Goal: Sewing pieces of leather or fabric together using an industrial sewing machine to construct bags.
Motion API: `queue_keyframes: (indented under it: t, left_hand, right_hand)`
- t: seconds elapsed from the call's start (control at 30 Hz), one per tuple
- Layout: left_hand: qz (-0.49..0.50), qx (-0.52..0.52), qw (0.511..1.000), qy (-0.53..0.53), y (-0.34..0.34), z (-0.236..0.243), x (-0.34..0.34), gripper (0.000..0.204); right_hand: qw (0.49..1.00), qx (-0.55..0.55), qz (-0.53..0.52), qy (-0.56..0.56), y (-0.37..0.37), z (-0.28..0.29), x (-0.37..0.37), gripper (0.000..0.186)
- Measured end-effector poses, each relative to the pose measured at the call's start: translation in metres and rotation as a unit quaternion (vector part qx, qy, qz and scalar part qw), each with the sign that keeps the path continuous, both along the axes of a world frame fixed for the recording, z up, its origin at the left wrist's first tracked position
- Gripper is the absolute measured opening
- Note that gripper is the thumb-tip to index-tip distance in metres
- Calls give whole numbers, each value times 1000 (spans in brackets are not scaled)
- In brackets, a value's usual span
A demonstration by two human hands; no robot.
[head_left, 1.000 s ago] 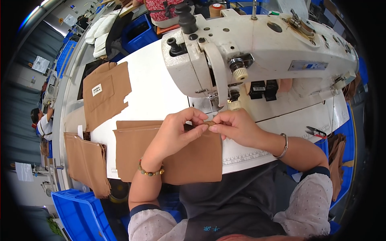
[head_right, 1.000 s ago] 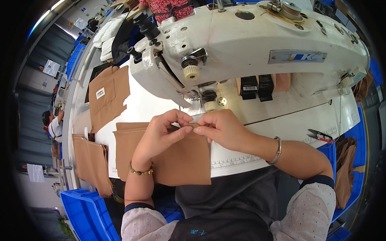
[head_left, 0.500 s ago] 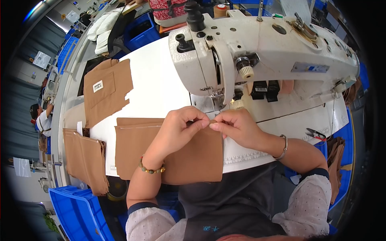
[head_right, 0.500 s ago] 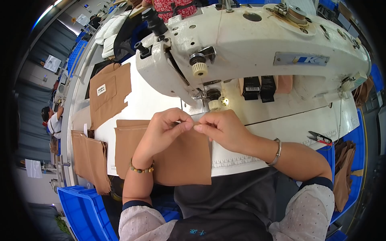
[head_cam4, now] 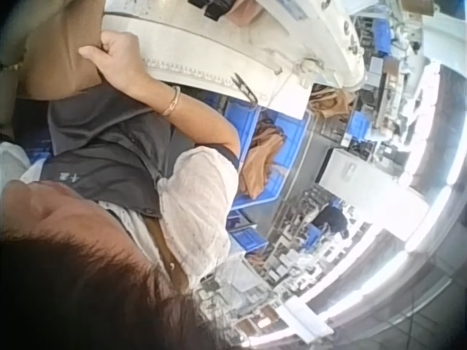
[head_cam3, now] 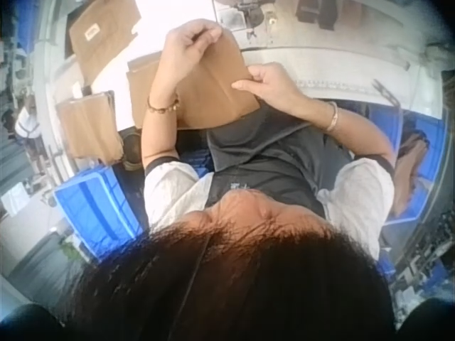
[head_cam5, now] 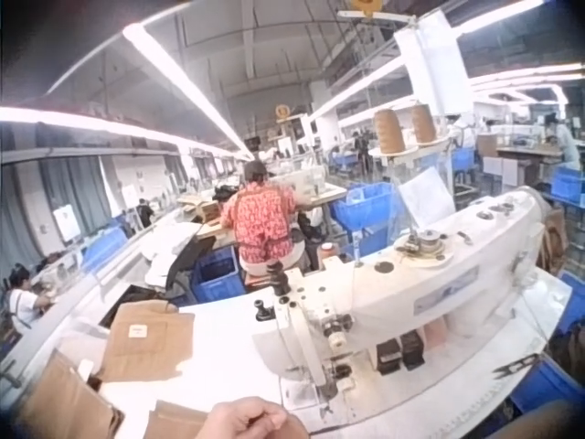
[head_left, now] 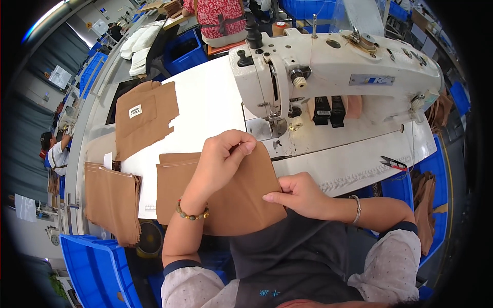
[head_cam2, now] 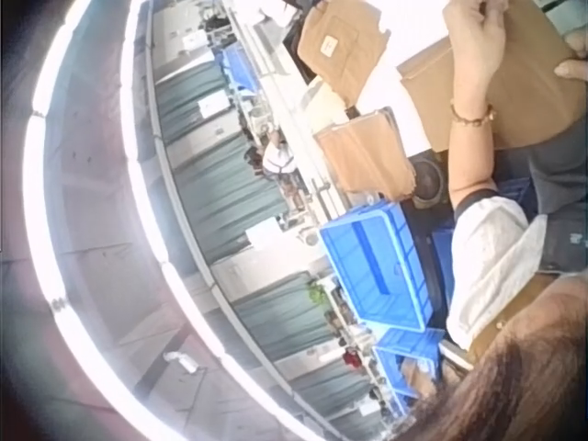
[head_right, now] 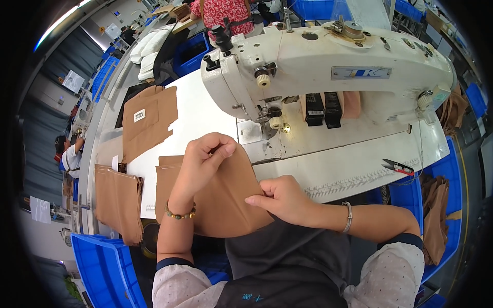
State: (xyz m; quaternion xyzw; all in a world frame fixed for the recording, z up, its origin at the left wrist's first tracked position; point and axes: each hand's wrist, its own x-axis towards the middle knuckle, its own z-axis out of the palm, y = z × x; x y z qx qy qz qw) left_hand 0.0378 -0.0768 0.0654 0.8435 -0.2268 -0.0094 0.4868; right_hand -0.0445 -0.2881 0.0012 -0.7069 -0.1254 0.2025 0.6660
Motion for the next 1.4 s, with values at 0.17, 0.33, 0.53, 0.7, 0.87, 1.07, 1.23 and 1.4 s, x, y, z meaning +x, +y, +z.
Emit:
queue_keyframes:
  t: [0.17, 0.33, 0.53, 0.7, 0.87, 1.07, 1.23, 1.4]
  left_hand:
    - [39, -7, 998, -59, 8, -2, -9, 8]
    - [60, 103, 970, -213, 13, 5, 10, 8]
    - [-44, 228, 945, -230, -17, -43, 37, 9]
    - [-51, 125, 991, -25, -18, -62, 49, 7]
    - [-93, 76, 978, 169, -19, -48, 60, 13]
    - [-70, 95, 980, 160, -23, -51, 62, 12]
    - [-19, 156, 987, 31, -35, -45, 57, 10]
    - [26, 183, 981, -53, -38, -46, 52, 9]
  right_hand:
    - [993, 118, -3, -22, 14, -5, -19, 26]
    - [991, 64, 45, 112, 32, 20, -15, 20]
    - [983, 85, 27, 161, 46, 6, -3, 23]
    - [907, -277, 71, -309, -21, 15, 15, 22]
    - [573, -395, -71, -715, -46, -1, 68, 10]
    - [524, -324, -48, -786, -32, -5, 92, 8]
    - [581, -332, -13, -743, -36, -24, 97, 14]
    - [639, -355, 21, -682, -41, -22, 95, 26]
